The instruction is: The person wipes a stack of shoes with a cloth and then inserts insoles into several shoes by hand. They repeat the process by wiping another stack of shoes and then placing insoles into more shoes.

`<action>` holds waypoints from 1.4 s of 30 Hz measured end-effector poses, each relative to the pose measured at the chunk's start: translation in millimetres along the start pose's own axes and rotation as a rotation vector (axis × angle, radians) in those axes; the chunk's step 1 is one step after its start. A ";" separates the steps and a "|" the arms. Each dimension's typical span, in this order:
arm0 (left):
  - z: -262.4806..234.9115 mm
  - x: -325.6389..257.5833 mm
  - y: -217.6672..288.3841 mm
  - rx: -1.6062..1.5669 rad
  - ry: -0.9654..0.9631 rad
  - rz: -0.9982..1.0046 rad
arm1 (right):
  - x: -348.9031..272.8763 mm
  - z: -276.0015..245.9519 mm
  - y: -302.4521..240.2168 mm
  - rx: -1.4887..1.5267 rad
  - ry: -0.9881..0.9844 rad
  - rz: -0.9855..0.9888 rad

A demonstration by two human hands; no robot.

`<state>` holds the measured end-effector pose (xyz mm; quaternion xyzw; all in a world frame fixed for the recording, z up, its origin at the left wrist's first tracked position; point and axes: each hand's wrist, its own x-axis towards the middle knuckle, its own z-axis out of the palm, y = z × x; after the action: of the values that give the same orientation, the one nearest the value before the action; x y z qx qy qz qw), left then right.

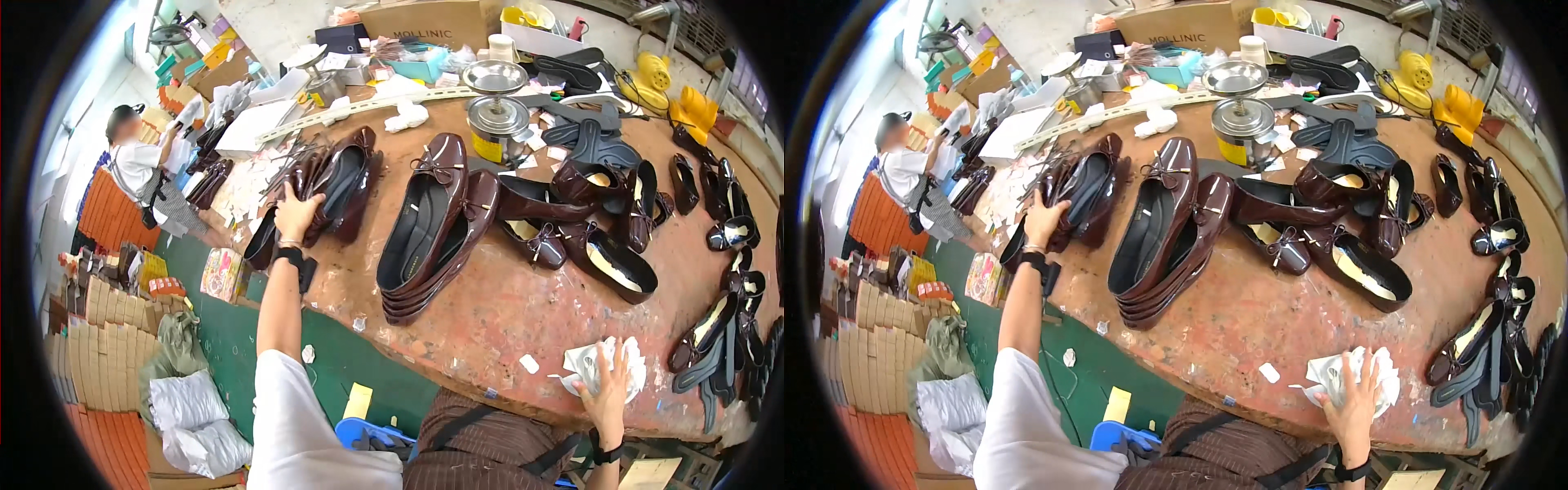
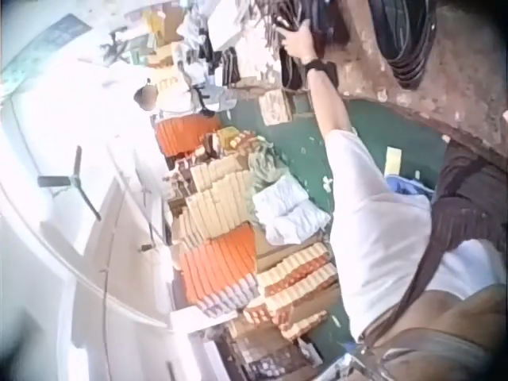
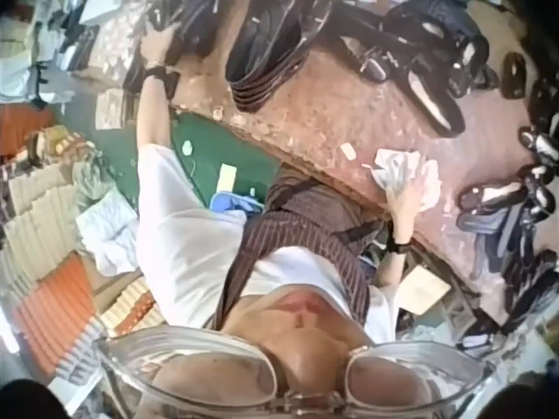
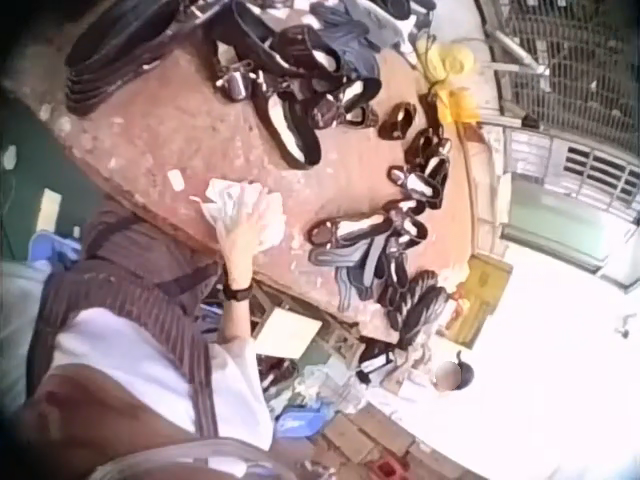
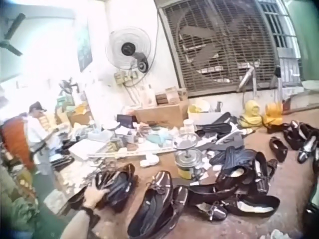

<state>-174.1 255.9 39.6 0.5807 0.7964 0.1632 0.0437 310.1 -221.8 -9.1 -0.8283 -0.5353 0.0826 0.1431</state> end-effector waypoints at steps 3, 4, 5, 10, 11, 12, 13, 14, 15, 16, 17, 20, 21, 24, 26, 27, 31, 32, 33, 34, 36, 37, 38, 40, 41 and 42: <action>-6.4 -14.4 28.2 0.192 -0.020 0.062 | -2.0 24.3 22.9 -0.043 0.078 0.020; -1.8 -31.5 36.1 0.169 0.160 0.238 | -0.2 35.5 37.3 -0.063 0.159 0.021; -1.6 -51.4 45.9 -0.082 0.183 0.414 | 0.3 35.2 43.3 -0.067 0.152 0.037; 2.7 -165.2 70.6 -0.907 -1.112 0.203 | 2.6 12.5 88.8 0.533 0.282 0.211; 2.9 -177.4 72.7 -1.051 -1.240 -0.268 | 8.0 1.7 92.3 0.740 0.362 0.252; 4.2 -181.8 71.6 -0.995 -1.244 -0.160 | 14.6 -12.3 85.7 0.841 0.389 0.258; 5.9 -186.6 70.8 -0.938 -1.248 -0.054 | 20.4 -27.5 77.5 0.942 0.417 0.266; 6.6 -193.4 76.4 -0.852 -1.205 0.081 | 22.2 -39.1 74.3 0.979 0.476 0.234; 5.8 -204.5 82.6 -0.766 -1.164 0.212 | 21.2 -47.5 72.4 1.095 0.496 0.252; 3.6 -224.2 88.6 -0.770 -1.050 0.308 | 22.9 -55.5 64.3 1.068 0.525 0.236; 5.8 -240.1 89.8 -0.539 -0.762 0.629 | 27.2 -62.6 53.0 1.039 0.552 0.223; -2.8 -309.2 123.7 -0.254 -0.397 0.628 | 45.0 -76.8 10.4 0.956 0.659 0.154; -1.4 -328.2 131.7 -0.139 -0.313 0.597 | 55.0 -81.6 -8.2 0.893 0.701 0.121; 15.2 -367.1 133.3 -0.030 -0.117 0.558 | 80.8 -77.2 -37.9 0.789 0.670 0.055; 18.0 -376.8 132.7 -0.044 -0.062 0.568 | 91.3 -68.3 -48.0 0.869 0.648 0.018; 11.2 -377.8 129.1 -0.037 -0.076 0.571 | 91.0 -63.1 -45.0 0.847 0.609 -0.006; -3.1 -392.6 93.9 -0.066 -0.229 0.669 | 82.7 -34.6 -62.5 0.645 0.599 -0.099; -0.4 -398.1 90.8 -0.032 -0.207 0.681 | 79.1 -19.7 -73.7 0.589 0.552 -0.113; 3.4 -404.0 87.4 0.000 -0.190 0.689 | 76.0 -2.8 -85.6 0.529 0.499 -0.129; 6.6 -406.8 92.4 0.022 -0.190 0.678 | 76.3 7.2 -91.5 0.414 0.451 -0.157; 16.5 -405.3 94.5 0.020 -0.167 0.667 | 78.5 31.2 -108.2 0.217 0.416 -0.195; 21.5 -405.8 95.3 0.021 -0.142 0.655 | 78.1 41.9 -118.1 0.130 0.435 -0.208; 25.0 -406.6 94.4 0.000 -0.144 0.649 | 65.8 52.5 -132.7 0.207 0.338 -0.270; 29.1 -404.6 92.4 -0.059 -0.122 0.689 | 24.8 55.1 -150.6 0.435 0.156 -0.407; 41.1 -403.6 80.3 -0.001 -0.071 0.697 | 15.4 56.2 -156.8 0.596 0.062 -0.496; 41.8 -402.0 79.3 -0.048 -0.080 0.703 | 20.0 52.6 -149.7 0.720 -0.037 -0.490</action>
<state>38.3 -91.3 -23.3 0.8241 0.5413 0.1642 0.0296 173.8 -138.0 -9.8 -0.5725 -0.6556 0.2426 0.4285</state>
